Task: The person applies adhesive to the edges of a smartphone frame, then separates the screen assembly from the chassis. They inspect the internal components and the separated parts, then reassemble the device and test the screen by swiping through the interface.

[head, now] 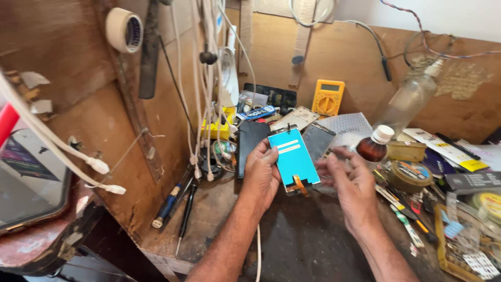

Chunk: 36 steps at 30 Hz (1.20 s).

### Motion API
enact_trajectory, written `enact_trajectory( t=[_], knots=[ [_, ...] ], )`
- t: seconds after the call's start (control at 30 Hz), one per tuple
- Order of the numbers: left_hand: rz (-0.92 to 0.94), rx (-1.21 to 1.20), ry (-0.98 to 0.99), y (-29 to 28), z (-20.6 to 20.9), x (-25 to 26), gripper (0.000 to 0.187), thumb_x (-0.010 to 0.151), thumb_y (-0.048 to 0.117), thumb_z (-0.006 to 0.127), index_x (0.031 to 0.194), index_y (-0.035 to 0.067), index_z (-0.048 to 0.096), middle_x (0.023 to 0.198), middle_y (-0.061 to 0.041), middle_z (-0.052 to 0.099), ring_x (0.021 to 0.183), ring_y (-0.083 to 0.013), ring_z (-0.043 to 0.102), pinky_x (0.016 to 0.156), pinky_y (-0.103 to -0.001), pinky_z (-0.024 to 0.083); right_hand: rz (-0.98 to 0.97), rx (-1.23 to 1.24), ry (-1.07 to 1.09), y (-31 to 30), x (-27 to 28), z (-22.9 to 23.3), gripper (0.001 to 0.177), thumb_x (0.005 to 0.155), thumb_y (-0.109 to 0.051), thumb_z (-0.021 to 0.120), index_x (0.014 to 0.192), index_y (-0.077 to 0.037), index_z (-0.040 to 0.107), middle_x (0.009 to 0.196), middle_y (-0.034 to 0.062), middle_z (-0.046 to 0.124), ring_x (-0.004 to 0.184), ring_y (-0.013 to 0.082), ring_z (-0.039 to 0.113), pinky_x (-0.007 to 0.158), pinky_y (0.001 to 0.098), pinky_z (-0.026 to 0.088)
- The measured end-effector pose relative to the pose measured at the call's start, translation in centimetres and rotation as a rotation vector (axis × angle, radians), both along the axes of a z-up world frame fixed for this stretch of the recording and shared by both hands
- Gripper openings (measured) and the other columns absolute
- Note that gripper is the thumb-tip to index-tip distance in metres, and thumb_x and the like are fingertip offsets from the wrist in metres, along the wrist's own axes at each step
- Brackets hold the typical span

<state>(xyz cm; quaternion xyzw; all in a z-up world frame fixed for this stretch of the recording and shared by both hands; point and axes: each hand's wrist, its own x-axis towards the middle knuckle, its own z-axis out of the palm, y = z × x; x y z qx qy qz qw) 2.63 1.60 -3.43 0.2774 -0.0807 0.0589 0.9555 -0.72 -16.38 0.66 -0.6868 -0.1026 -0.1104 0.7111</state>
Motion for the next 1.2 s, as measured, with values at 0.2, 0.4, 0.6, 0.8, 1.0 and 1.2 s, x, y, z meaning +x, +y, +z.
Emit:
enact_trajectory(
  t=[0.2,0.4,0.6,0.8,1.0,1.2],
  knots=[
    [-0.044,0.08,-0.012,-0.3,0.4,-0.8,0.026,0.101,0.003,0.053,0.128,-0.001,0.053,0.114,-0.014,0.069,0.103,-0.0208,0.07,0.092,-0.037,0.059,0.232,0.161,0.293,-0.6,-0.4,-1.2,0.029,0.093,-0.019,0.07,0.112,0.004,0.071,0.087,0.01,0.073,0.059,0.0152,0.065,0.049,0.0297,0.053],
    [-0.25,0.262,-0.104,-0.2,2.4,-2.8,0.071,0.085,-0.004,0.059,0.152,0.001,0.04,0.135,-0.013,0.062,0.116,-0.0228,0.066,0.095,-0.041,0.056,0.059,0.236,0.202,-2.2,0.5,-2.3,0.023,0.094,-0.016,0.071,0.105,0.005,0.07,0.082,0.0094,0.072,0.057,0.0135,0.064,0.047,0.028,0.054],
    [-0.292,0.553,-0.224,-1.4,2.5,-3.9,0.1,0.078,-0.007,0.074,0.16,0.005,0.019,0.141,-0.018,0.056,0.117,-0.0239,0.064,0.096,-0.042,0.06,-0.001,0.26,0.165,-2.8,0.6,-2.8,0.023,0.095,-0.017,0.07,0.103,0.004,0.068,0.079,0.0087,0.072,0.058,0.0134,0.065,0.048,0.0296,0.056],
    [-0.09,0.747,-0.037,-1.8,1.4,-3.0,0.055,0.085,0.006,0.079,0.134,-0.008,0.059,0.1,-0.013,0.076,0.081,-0.0144,0.073,0.064,-0.029,0.064,0.019,0.166,0.161,-2.3,0.1,-2.3,0.024,0.094,-0.016,0.07,0.106,0.004,0.07,0.078,0.0093,0.072,0.056,0.0134,0.065,0.046,0.0299,0.056],
    [-0.002,0.755,-0.019,-2.0,1.1,-2.9,0.031,0.089,0.014,0.078,0.11,-0.006,0.066,0.087,-0.01,0.077,0.065,-0.0116,0.069,0.048,-0.025,0.058,0.069,0.181,0.191,-2.1,-0.2,-1.9,0.028,0.095,-0.019,0.067,0.111,0.005,0.067,0.081,0.0086,0.073,0.056,0.0136,0.066,0.046,0.0288,0.056],
    [-0.011,0.746,0.035,-1.9,1.4,-3.2,0.031,0.095,0.024,0.07,0.106,-0.005,0.067,0.081,-0.011,0.076,0.058,-0.0134,0.071,0.044,-0.024,0.056,0.153,0.141,0.158,-2.0,-0.6,-1.5,0.029,0.09,-0.012,0.072,0.113,0.005,0.066,0.082,0.0091,0.073,0.056,0.012,0.065,0.045,0.0281,0.055]
  ],
)
